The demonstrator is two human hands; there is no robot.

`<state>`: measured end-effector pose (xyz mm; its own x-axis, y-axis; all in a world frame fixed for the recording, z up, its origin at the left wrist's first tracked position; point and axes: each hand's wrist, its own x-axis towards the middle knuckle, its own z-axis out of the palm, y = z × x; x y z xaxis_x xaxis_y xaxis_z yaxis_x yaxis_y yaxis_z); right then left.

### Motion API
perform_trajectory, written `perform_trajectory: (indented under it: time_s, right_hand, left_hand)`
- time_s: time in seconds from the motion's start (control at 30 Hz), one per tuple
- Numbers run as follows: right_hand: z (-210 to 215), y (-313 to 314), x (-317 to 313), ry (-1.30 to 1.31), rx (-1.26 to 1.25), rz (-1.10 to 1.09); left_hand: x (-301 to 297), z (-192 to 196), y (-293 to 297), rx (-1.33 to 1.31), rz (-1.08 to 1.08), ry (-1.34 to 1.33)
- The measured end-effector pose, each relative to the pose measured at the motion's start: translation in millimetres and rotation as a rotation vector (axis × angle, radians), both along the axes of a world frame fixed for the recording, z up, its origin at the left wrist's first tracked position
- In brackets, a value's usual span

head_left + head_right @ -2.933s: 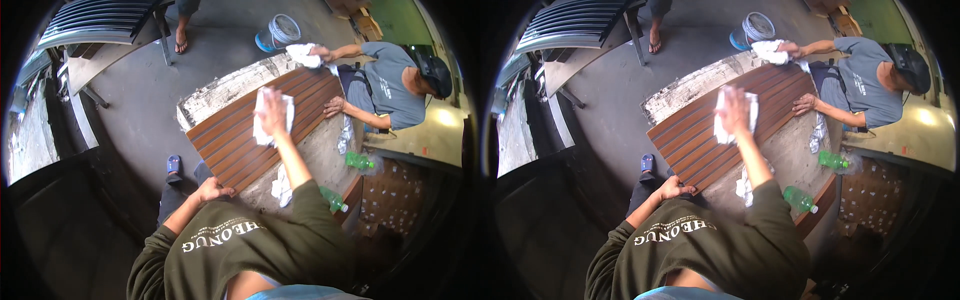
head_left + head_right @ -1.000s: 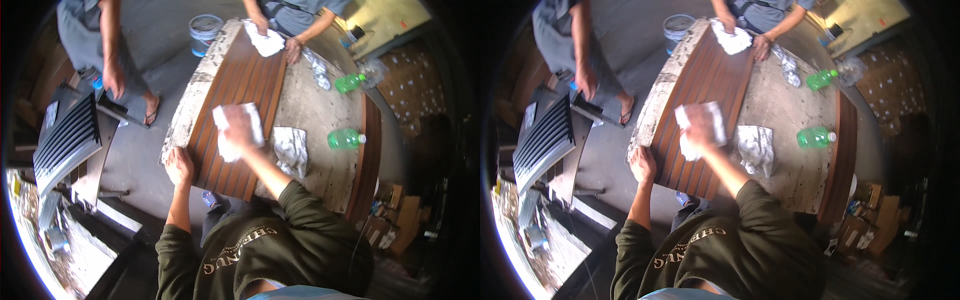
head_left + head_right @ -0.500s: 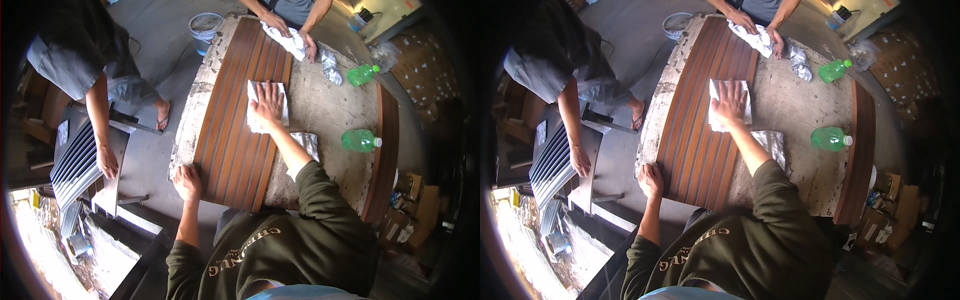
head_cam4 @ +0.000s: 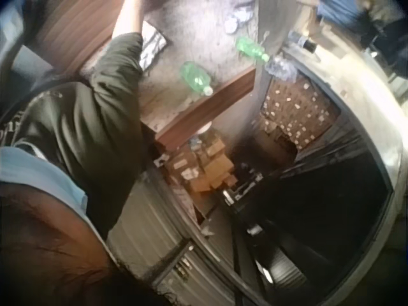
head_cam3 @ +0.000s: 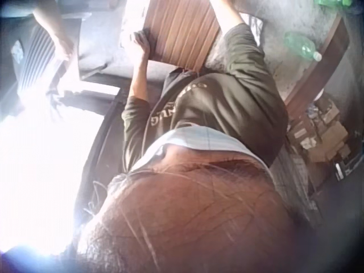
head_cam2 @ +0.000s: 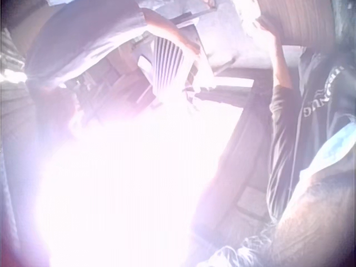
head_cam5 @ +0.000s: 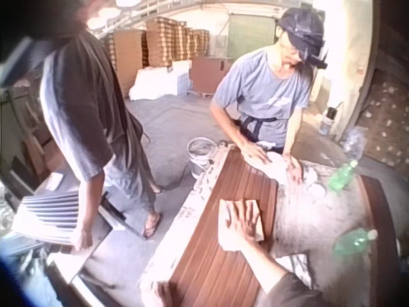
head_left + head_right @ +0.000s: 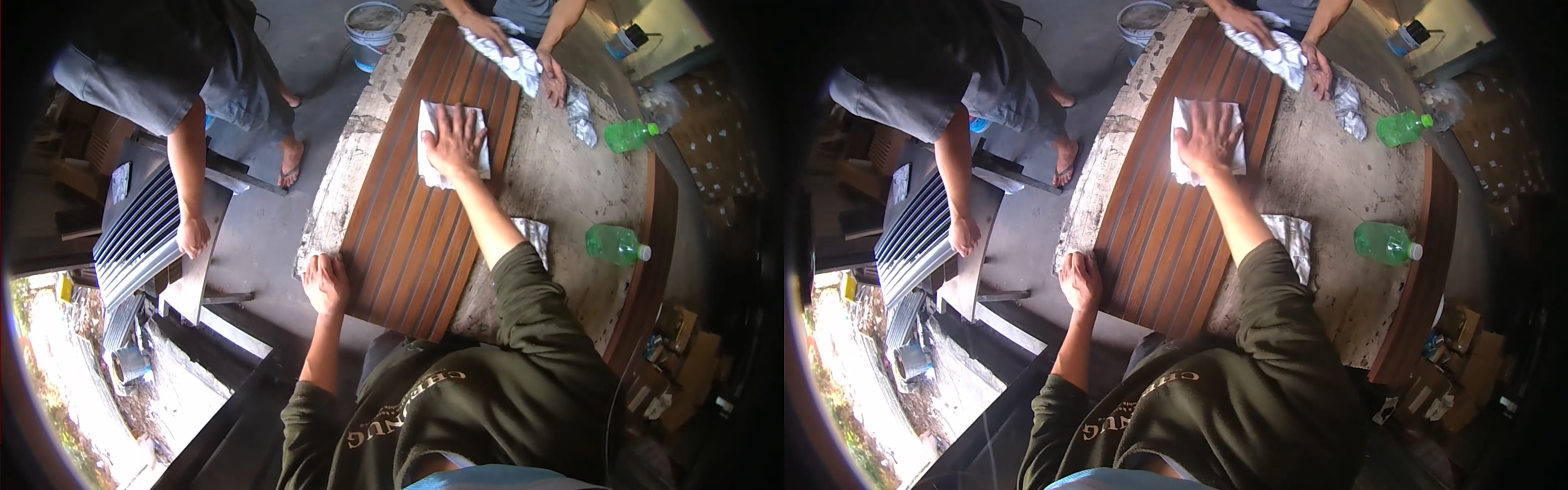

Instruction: The person wipes a wooden panel with a white cloth, turning the panel over and wiping both sides before lifting it and setting it aside to fold the cloth.

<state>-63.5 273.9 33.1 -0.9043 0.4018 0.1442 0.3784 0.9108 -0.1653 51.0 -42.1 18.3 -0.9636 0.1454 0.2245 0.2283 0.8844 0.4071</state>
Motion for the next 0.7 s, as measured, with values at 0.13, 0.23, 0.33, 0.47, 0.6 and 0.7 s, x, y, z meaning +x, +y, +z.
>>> perform_trajectory:
  time_s: [0.13,0.23,0.33,0.47,0.6,0.7]
  right_hand:
    - [-1,-64,30,-0.105,-0.001,0.195]
    - [15,-128,80,-0.267,0.017,0.551]
    - [18,-127,123,-0.074,-0.028,0.651]
    - [8,-26,99,0.181,-0.030,0.261]
    - [7,8,81,0.037,-0.002,0.049]
    - [-17,-20,114,-0.082,0.082,0.056]
  left_hand:
    - [-3,-5,-2,-0.042,0.004,0.006]
    - [-4,-7,-7,-0.033,0.018,-0.006]
    - [-6,-13,1,-0.024,-0.028,0.031]
    - [-2,-21,-10,-0.122,-0.017,0.272]
    - [3,-55,-20,0.084,-0.035,0.123]
    - [7,-9,5,0.058,-0.013,0.106]
